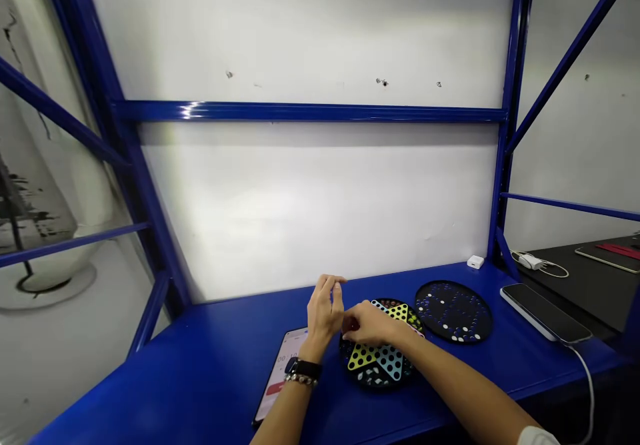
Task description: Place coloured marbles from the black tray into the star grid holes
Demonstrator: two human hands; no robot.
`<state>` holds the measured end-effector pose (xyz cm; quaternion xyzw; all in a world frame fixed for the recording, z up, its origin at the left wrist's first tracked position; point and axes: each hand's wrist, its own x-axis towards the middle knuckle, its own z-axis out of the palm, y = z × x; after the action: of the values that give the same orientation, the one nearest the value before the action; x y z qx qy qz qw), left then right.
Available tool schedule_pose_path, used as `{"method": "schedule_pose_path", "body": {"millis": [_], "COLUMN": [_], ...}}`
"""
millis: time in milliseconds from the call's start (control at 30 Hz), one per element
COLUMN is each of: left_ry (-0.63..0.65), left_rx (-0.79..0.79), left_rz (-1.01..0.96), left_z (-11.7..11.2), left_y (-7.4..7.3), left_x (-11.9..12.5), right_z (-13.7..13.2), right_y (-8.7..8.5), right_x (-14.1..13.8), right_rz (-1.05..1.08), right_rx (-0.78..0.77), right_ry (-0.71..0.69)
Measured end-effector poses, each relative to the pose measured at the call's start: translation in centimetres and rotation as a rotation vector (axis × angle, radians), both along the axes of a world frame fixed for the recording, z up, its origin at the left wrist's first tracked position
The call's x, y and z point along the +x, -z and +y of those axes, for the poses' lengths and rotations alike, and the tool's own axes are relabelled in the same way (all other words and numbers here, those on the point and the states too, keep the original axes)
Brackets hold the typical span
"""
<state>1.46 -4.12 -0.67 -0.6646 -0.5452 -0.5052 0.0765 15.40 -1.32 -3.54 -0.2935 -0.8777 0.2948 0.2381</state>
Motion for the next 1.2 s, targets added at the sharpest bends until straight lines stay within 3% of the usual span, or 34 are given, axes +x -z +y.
{"method": "schedule_pose_path", "body": {"millis": [100, 200, 433, 533, 633, 800, 933, 1200], "left_ry": [0.028, 0.042, 0.043, 0.054, 0.057, 0.068, 0.067, 0.065], "left_rx": [0.002, 0.003, -0.028, -0.039, -0.046, -0.055, -0.056, -0.057], "left_rz": [0.006, 0.017, 0.032, 0.043, 0.055, 0.053, 0.061, 0.064], "left_z": [0.0, 0.0, -0.1, -0.2, -0.2, -0.1, -0.1, -0.2], "left_y": [0.1, 0.1, 0.0, 0.0, 0.0, 0.0, 0.0, 0.0], "left_x": [0.2, 0.4, 0.6, 0.7, 0.8, 0.8, 0.8, 0.9], "right_z": [0.3, 1.2, 4.2, 4.8, 4.6, 4.0, 4.5, 5.7], "right_y": [0.2, 0.2, 0.2, 1.0, 1.6, 1.4, 1.2, 0.8], "right_x": [-1.0, 0.2, 9.9, 13.8, 15.1, 13.8, 12.0, 3.5], "right_rz": [-0.023, 0.067, 0.162, 0.146, 0.135, 0.192, 0.237, 0.153], "right_rx": [0.006, -0.010, -0.030, -0.175, -0.308, -0.310, -0.206, -0.021], "right_ry": [0.016, 0.037, 0.267, 0.272, 0.245, 0.230, 0.254, 0.206]}}
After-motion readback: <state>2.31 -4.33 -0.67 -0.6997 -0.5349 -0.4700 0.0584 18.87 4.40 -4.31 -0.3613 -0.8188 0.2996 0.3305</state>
